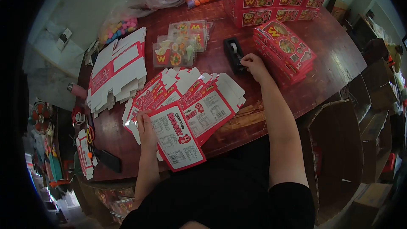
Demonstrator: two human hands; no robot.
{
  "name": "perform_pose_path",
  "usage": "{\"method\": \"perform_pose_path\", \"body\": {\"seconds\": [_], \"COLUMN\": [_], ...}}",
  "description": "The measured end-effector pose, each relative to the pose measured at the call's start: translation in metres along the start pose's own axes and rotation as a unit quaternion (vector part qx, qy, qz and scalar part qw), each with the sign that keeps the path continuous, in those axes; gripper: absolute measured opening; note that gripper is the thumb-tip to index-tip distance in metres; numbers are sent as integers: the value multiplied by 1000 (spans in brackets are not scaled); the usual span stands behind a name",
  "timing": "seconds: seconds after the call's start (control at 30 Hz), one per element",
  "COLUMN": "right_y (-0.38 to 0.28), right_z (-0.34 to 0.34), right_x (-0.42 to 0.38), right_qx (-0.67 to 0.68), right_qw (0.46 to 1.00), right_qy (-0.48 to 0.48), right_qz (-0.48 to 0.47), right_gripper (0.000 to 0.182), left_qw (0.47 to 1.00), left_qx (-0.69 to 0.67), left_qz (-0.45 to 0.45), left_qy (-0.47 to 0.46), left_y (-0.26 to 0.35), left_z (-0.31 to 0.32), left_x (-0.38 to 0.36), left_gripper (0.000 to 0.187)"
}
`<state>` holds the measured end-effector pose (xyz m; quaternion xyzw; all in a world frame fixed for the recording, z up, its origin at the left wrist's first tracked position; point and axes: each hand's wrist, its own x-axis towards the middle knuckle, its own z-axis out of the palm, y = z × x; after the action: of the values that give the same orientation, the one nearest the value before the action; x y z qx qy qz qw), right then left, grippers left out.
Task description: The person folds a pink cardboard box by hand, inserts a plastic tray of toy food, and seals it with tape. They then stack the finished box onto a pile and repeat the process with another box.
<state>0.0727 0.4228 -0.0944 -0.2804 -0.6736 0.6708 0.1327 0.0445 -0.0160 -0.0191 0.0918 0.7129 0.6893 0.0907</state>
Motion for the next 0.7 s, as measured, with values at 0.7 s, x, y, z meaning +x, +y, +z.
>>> {"method": "perform_pose_path", "body": {"seconds": [0.7], "right_y": [-33], "right_z": [64], "right_x": [-109], "right_qx": [85], "right_qw": [988], "right_qy": [-59], "right_qz": [-115], "right_gripper": [7], "left_qw": [987], "left_qx": [86], "left_qz": [-27], "left_qy": [-133], "left_y": [22], "left_z": [24], "left_x": [17], "left_gripper": [20]}}
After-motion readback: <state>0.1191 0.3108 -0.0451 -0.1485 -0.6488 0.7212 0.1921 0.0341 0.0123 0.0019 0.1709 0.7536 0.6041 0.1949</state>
